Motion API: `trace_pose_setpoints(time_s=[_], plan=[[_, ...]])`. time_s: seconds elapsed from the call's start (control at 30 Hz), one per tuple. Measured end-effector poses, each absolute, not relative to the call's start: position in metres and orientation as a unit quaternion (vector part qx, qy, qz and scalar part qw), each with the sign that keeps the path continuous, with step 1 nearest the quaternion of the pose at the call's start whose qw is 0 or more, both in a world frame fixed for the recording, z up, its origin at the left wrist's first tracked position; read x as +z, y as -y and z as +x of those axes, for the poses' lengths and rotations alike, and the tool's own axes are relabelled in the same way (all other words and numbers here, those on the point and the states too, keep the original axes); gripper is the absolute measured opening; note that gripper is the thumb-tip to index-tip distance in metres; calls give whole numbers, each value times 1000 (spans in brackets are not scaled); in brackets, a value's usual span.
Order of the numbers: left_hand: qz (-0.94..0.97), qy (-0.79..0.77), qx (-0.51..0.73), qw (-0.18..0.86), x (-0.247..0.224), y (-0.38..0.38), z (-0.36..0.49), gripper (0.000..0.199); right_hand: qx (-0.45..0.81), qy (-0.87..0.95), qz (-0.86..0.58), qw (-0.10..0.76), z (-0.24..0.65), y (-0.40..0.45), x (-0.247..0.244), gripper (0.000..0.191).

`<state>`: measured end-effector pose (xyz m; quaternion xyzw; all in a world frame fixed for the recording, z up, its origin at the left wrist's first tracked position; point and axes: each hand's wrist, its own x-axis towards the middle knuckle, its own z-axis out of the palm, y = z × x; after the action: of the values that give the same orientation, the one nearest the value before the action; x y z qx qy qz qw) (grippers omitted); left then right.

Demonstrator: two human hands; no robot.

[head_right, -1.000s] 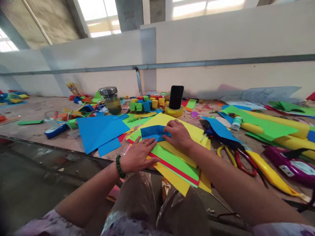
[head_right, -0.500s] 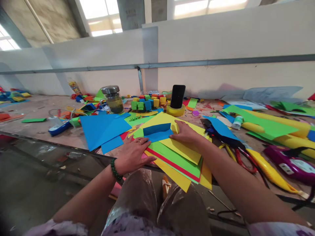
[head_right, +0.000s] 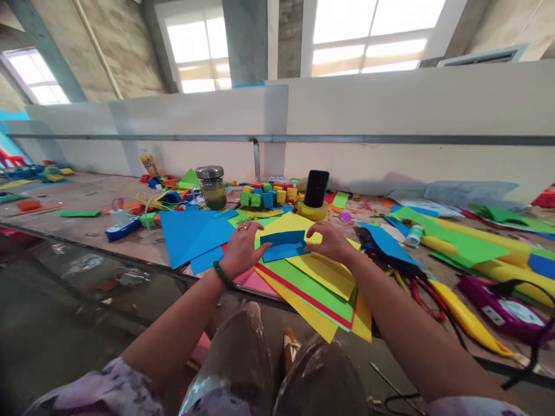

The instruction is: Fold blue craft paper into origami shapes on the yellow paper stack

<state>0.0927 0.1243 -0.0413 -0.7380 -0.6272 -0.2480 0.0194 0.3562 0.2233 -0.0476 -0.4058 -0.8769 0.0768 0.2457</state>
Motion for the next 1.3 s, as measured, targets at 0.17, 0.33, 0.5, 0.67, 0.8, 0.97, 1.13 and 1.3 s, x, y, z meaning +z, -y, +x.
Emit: trace_pose_setpoints(time_s=[0.17,0.33,0.5,0.67,0.8,0.97,1.13,1.3], plan=[[-731,656,-178,-57,-33,-157,100,19,20,896,-303,324,342,-207,-49,25],[-737,639,-214,-58,-34,-136,101,25,-37,925,-245,288,328,-189,-43,48],[-737,631,-233,-62,-36,-103,105,26,-97,955,-183,213,306,-170,-27,47],[-716,645,-267,-36,-41,-85,107,55,-175,966,-125,142,304,-155,-23,4],[-758,595,-251,-94,-46,-75,97,47,-225,956,-132,133,328,-145,-35,15],[-838,500,-186,-109,-45,-73,85,68,-130,962,-182,156,360,-137,-54,28],[-849,491,-173,-95,-37,-80,90,42,-10,954,-247,168,371,-136,-65,33],[-819,540,-175,-89,-43,-88,97,34,65,910,-364,190,372,-130,-64,38]])
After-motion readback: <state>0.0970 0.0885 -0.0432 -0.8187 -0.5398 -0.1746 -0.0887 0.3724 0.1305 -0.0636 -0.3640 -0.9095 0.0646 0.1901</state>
